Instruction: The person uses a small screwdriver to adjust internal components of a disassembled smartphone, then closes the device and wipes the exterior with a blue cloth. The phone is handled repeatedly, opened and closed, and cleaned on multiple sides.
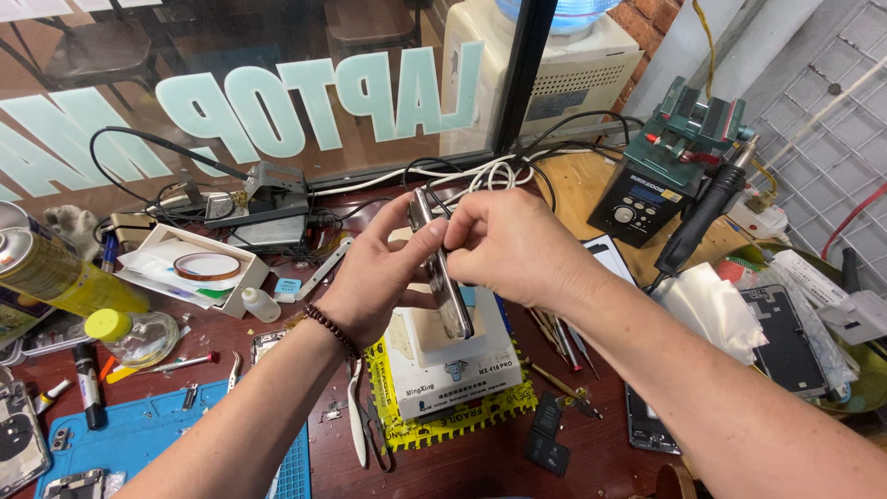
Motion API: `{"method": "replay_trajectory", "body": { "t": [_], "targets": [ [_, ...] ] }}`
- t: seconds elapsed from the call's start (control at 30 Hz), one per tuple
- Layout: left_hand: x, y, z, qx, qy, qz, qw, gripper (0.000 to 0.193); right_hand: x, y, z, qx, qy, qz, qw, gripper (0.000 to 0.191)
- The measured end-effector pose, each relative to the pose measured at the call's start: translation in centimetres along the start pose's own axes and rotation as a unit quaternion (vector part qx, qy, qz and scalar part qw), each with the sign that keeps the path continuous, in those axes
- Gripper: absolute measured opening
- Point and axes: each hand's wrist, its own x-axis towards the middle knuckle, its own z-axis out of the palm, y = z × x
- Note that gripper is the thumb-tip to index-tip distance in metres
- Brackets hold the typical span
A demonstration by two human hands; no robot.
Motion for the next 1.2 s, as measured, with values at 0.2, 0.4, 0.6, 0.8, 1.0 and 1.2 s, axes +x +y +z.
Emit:
{"method": "replay_trajectory", "body": {
  "t": [0.2,0.4,0.6,0.8,1.0,1.2],
  "targets": [
    [-0.4,-0.2,-0.1,-0.065,-0.050,0.003,0.997,0.065,1.3,0.0,-1.0,0.217,-0.087,0.105,0.967,0.053],
    [0.2,0.8,-1.3,-0.050,-0.067,0.004,0.997,0.061,0.2,0.3,-0.2,0.242,-0.180,0.063,0.951,0.080],
    [0.4,-0.1,-0.7,0.017,-0.076,-0.010,0.997,0.065,1.0,0.6,0.3,0.168,-0.111,0.001,0.980,0.074],
    [0.3,-0.9,0.2,-0.026,-0.086,-0.018,0.996,0.071,2.2,1.0,-0.3,0.167,-0.079,0.078,0.980,0.058],
    [0.3,-0.5,0.2,-0.131,-0.078,-0.042,0.987,0.057,1.8,1.7,0.7,0.065,-0.021,-0.011,0.998,0.046],
    [0.6,-1.0,-1.0,-0.211,-0.015,0.008,0.977,0.050,-0.2,2.6,1.3,0.232,-0.151,0.189,0.942,0.060]
  ]
}}
